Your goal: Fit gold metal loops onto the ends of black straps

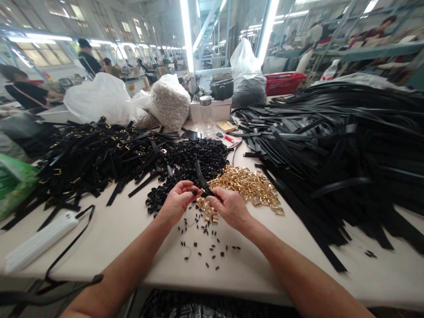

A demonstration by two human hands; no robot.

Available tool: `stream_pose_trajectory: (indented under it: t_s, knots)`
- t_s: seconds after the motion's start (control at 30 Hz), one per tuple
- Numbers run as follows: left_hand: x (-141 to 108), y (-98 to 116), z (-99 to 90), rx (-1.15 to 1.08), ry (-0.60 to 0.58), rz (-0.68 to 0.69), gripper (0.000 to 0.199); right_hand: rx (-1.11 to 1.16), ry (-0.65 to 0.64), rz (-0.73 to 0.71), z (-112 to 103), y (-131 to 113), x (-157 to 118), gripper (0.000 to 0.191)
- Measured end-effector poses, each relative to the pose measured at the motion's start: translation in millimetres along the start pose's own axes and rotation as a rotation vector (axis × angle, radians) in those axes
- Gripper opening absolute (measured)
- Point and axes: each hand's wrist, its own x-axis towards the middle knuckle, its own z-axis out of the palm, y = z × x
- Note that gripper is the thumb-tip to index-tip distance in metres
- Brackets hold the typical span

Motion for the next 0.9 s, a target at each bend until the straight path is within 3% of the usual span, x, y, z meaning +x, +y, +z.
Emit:
stream_pose_trajectory:
  t_s: [0.2, 0.43, 0.9]
  knots:
    - [-3, -2, -1.7, 0.087, -0.077, -0.053, 0.021, 0.004, 0.004, -0.003, 1, 1, 0, 0.021]
    - [-6, 0, 5.8, 0.087, -0.022, 0.003, 0.030, 0.001, 0.007, 0.004, 1, 1, 0, 0.020]
    - [-12, 2, 11.8, 0.179, -0.015, 0.048, 0.016, 0.012, -0.015, 0.004, 2, 2, 1, 0.019]
